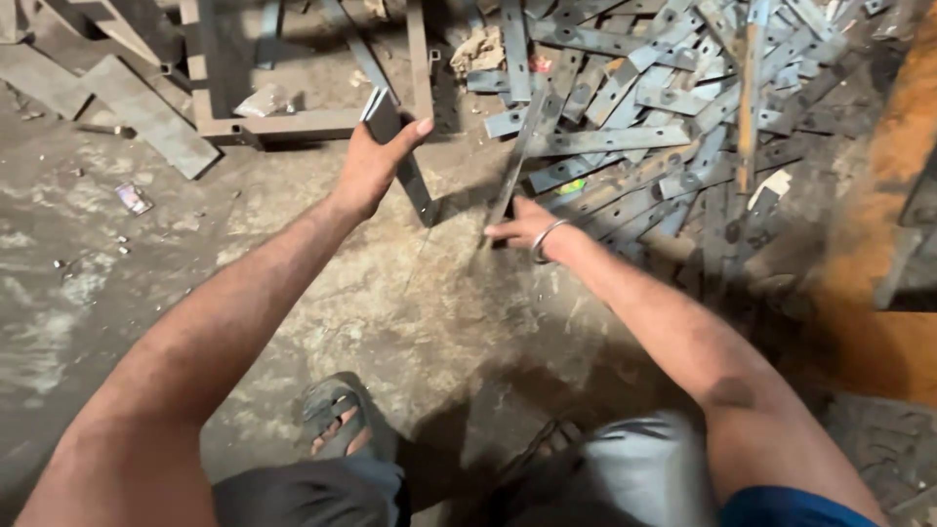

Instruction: The person measures a metal bracket with a tape measure, then sorts small metal rods from a pile on the floor into a neat stack. The person handles the rods one by one, aligning them and placing them in a pile.

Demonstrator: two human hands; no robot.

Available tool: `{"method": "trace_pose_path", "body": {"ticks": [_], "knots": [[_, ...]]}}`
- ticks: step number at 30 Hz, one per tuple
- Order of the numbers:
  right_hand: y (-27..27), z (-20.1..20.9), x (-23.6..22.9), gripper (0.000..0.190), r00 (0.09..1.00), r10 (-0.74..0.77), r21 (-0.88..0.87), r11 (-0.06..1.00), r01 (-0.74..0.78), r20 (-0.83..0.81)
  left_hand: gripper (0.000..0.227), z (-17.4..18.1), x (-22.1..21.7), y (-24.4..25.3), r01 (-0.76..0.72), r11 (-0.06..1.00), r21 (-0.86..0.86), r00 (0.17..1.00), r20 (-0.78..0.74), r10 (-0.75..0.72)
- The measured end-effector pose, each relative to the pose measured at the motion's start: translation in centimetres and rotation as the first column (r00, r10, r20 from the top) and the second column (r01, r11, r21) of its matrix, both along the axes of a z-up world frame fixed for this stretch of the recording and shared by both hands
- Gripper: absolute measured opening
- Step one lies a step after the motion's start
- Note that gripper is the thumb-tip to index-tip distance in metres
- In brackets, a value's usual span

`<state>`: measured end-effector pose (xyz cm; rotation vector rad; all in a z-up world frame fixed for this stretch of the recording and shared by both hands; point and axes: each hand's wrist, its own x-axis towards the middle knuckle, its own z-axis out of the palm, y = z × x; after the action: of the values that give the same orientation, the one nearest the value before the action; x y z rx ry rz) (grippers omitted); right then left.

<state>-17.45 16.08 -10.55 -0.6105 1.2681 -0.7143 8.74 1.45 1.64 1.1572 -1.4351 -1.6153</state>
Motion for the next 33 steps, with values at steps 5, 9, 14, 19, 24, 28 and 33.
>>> {"method": "trace_pose_path", "body": {"ticks": [5, 9, 14, 19, 24, 28, 33], "knots": [[-1.3, 1.0, 6.0, 0.072, 0.632, -0.216, -0.476, 0.835, -0.275, -0.744, 0.053, -0.8, -0.5, 0.2, 0.132, 0.99, -0.042, 0.991, -0.026, -0.133], [-1.7, 3.2, 9.9, 0.06, 0.659, -0.248, -0.448, 0.881, -0.152, -0.71, 0.067, -0.6, -0.5, 1.9, 0.286, 0.926, -0.245, 0.939, -0.122, -0.322], [-3.3, 1.1, 10.1, 0.065, 0.463, -0.146, -0.388, 0.783, -0.486, -0.874, 0.066, 0.9, -0.5, 3.7, 0.373, 0.905, -0.207, 0.912, -0.097, -0.398], [-5.2, -0.2, -1.5, 0.063, 0.263, -0.071, -0.257, 0.558, -0.789, -0.962, 0.034, 0.2, 0.4, 3.1, 0.308, 0.951, 0.0, 0.949, 0.071, -0.307], [-6.0, -5.1, -12.2, 0.057, -0.365, -0.048, 0.156, 0.848, -0.507, -0.93, 0.032, -0.4, 0.9, 3.4, 0.214, 0.972, -0.094, 0.973, 0.107, -0.204], [-6.2, -5.8, -13.1, 0.051, -0.285, -0.186, 0.021, 0.803, -0.596, -0.94, 0.034, -0.7, 0.4, 3.9, 0.156, 0.975, -0.156, 0.981, 0.138, -0.135], [-4.6, -3.3, -10.1, 0.022, -0.515, 0.139, 0.471, 0.647, -0.6, -0.846, 0.036, -0.1, 0.2, 3.9, 0.188, 0.979, -0.076, 0.98, 0.076, -0.182]]}}
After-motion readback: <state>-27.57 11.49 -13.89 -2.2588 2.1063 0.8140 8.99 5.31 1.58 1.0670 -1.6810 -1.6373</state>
